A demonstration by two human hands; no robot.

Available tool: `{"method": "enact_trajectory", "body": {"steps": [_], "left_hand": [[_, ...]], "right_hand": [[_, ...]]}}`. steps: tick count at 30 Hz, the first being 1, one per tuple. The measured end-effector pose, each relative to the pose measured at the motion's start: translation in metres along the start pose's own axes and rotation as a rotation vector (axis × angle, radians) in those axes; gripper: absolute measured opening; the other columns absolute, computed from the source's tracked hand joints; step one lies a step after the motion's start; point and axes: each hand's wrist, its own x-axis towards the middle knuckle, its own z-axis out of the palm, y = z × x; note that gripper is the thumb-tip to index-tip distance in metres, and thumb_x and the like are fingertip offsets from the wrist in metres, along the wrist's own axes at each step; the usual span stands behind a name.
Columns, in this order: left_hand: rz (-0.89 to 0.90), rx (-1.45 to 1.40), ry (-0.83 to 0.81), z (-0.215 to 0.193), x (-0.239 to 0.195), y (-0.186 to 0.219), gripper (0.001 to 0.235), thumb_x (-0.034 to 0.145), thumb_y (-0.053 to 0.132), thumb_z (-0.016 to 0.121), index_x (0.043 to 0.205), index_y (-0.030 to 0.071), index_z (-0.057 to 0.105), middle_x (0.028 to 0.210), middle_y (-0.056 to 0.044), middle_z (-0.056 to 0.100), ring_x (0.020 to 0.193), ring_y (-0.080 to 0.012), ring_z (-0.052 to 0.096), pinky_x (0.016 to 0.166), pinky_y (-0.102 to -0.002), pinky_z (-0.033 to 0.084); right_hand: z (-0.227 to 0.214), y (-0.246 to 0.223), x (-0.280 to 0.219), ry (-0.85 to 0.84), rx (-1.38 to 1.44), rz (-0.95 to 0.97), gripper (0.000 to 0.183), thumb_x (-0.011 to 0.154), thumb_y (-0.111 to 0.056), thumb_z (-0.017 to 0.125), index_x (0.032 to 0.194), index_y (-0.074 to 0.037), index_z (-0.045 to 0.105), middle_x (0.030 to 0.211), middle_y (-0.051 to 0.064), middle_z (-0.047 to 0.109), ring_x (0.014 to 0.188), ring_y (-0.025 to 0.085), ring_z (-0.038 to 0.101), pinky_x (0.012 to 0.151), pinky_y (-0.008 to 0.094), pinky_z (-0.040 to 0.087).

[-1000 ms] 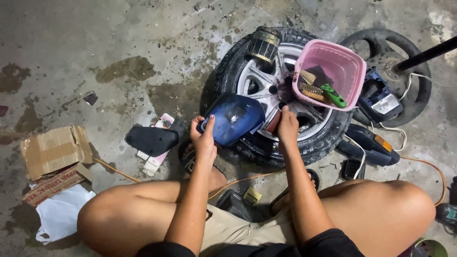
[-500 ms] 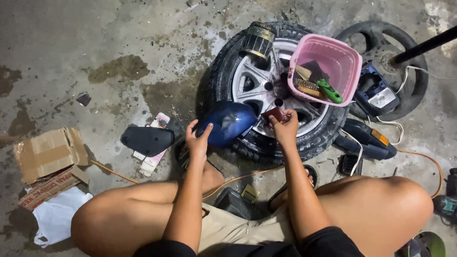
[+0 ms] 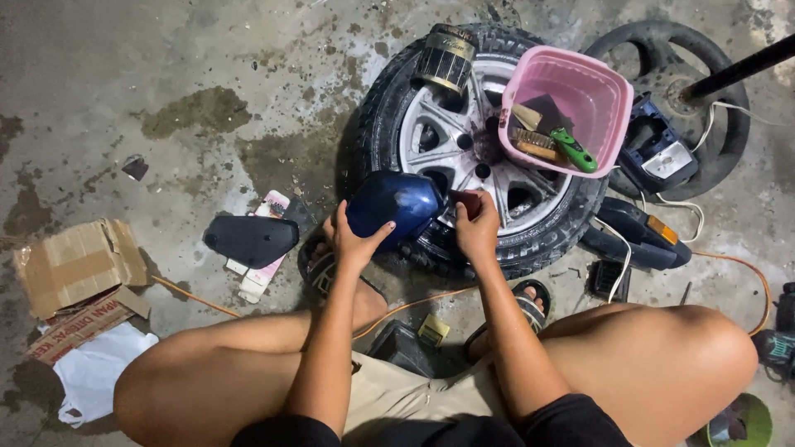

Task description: Hand-sanding a blue plastic motorcycle component using sandpaper and water to smooth the surface.

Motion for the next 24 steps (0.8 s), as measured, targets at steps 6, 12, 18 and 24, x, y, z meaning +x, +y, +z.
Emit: {"method": "enact_trajectory", "body": {"steps": [6, 12, 18, 24], "left_hand": [[0.07, 0.188, 0.014, -0.002, -0.012, 0.022, 0.108, 0.069, 0.057, 0.086, 0.16, 0.033, 0.032, 0.155, -0.025, 0.029, 0.139, -0.0484, 0.036, 0.113, -0.057, 0.026], [-0.012, 0.238, -0.018, 0.008, 0.0, 0.015, 0.107, 0.072, 0.06, 0.083, 0.161, 0.035, 0.029, 0.152, -0.023, 0.034, 0.136, -0.046, 0.039, 0.112, -0.052, 0.028], [0.007, 0.266, 0.008, 0.023, 0.003, 0.009, 0.105, 0.073, 0.062, 0.081, 0.16, 0.038, 0.029, 0.147, -0.023, 0.039, 0.136, -0.0401, 0.043, 0.11, -0.046, 0.026], [0.004, 0.278, -0.003, 0.023, 0.005, 0.007, 0.106, 0.073, 0.063, 0.081, 0.16, 0.039, 0.027, 0.144, -0.023, 0.04, 0.134, -0.039, 0.044, 0.11, -0.044, 0.027]], "right_hand": [[0.004, -0.046, -0.045, -0.002, 0.015, -0.361, 0.045, 0.087, 0.014, 0.06, 0.132, 0.008, 0.063, 0.131, 0.039, 0.06, 0.122, 0.056, 0.056, 0.104, 0.06, 0.047], [0.05, -0.001, -0.099, -0.24, -0.371, -0.685, 0.074, 0.088, -0.001, 0.06, 0.158, 0.0, 0.037, 0.162, 0.029, 0.035, 0.152, 0.045, 0.027, 0.119, 0.065, 0.021], [0.06, 0.013, -0.04, -0.144, -0.48, -0.634, 0.06, 0.096, -0.003, 0.052, 0.155, 0.004, 0.041, 0.158, 0.029, 0.04, 0.15, 0.042, 0.034, 0.122, 0.053, 0.025], [0.058, 0.021, -0.058, -0.242, -0.484, -0.752, 0.071, 0.086, 0.001, 0.055, 0.155, 0.005, 0.04, 0.16, 0.03, 0.037, 0.15, 0.046, 0.03, 0.124, 0.053, 0.023]]}}
